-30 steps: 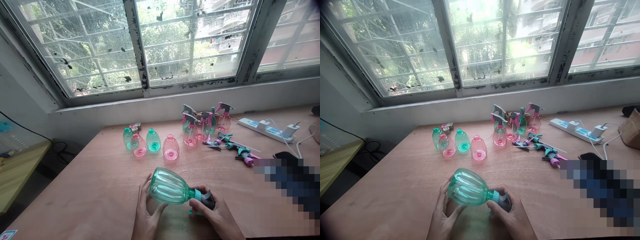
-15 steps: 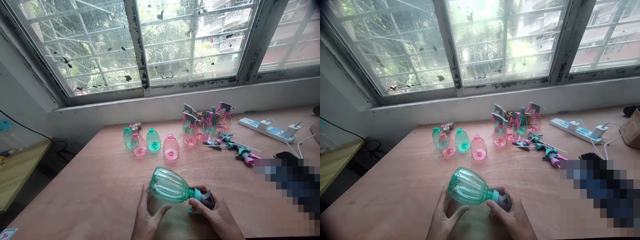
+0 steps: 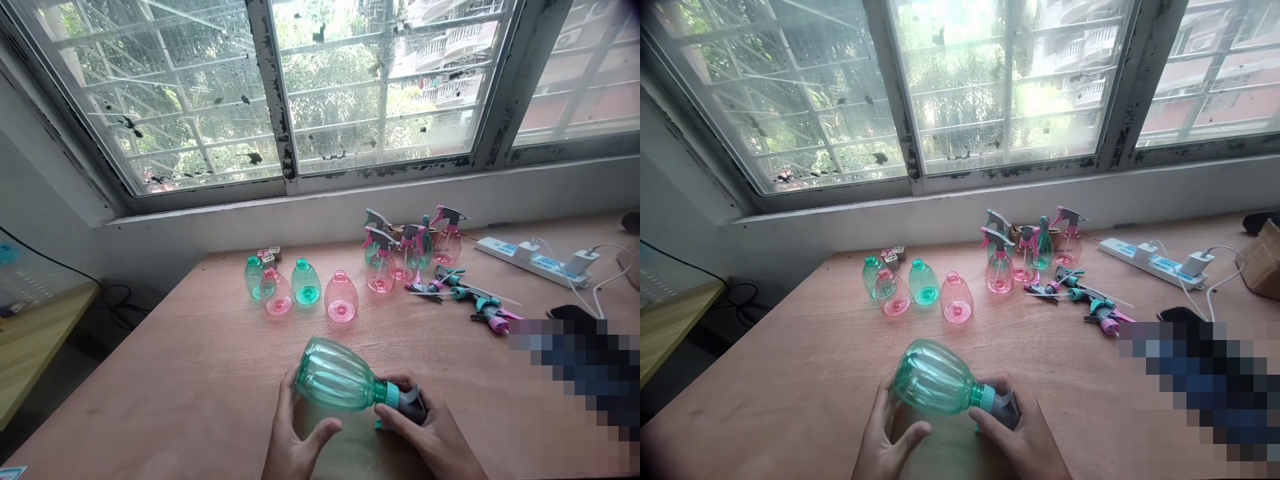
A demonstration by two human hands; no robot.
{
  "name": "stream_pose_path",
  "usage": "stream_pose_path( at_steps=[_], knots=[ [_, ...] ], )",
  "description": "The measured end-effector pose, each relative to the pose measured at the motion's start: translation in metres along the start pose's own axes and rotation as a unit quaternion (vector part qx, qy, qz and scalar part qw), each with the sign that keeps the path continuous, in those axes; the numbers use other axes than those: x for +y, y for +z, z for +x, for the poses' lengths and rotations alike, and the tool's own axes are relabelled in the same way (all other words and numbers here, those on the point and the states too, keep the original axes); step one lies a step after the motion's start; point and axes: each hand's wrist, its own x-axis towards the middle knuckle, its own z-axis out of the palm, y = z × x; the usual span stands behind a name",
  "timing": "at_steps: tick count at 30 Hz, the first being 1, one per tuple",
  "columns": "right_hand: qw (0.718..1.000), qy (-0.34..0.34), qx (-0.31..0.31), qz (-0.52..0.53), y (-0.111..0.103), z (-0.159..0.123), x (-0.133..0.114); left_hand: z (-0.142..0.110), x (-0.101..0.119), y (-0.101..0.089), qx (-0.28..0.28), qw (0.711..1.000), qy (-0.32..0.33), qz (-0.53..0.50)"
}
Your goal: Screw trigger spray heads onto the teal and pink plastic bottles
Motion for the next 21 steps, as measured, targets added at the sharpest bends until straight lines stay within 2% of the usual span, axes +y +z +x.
stream_pose_path(
  at_steps=[4, 9, 14, 17, 21],
  knots=[
    [1.0, -0.015, 0.008, -0.003, 0.003, 0.0006, 0.0001, 0.0017, 0.0008, -0.0005, 0.001, 1.0, -0.008, -0.001],
    [1.0, 0.018, 0.014, 0.007, 0.0013, 0.0005, 0.004, 0.0024, 0.0035, 0.0026, 0.024, 1.0, -0.001, -0.003],
    [1.0, -0.01, -0.004, -0.005, 0.0011, 0.0014, 0.0031, 0.0016, -0.0028, -0.0011, -0.01, 1.0, -0.007, 0.006],
    [1.0, -0.02, 0.01, -0.002, 0.0036, 0.0018, 0.0021, 0.0023, -0.0054, -0.0009, 0.014, 1.0, -0.009, 0.001],
    [1.0, 0.011, 0.011, 0.009, 0.0045, 0.0015, 0.0049, 0.0021, -0.0048, 0.0032, 0.042, 0.999, 0.004, 0.004]
  ],
)
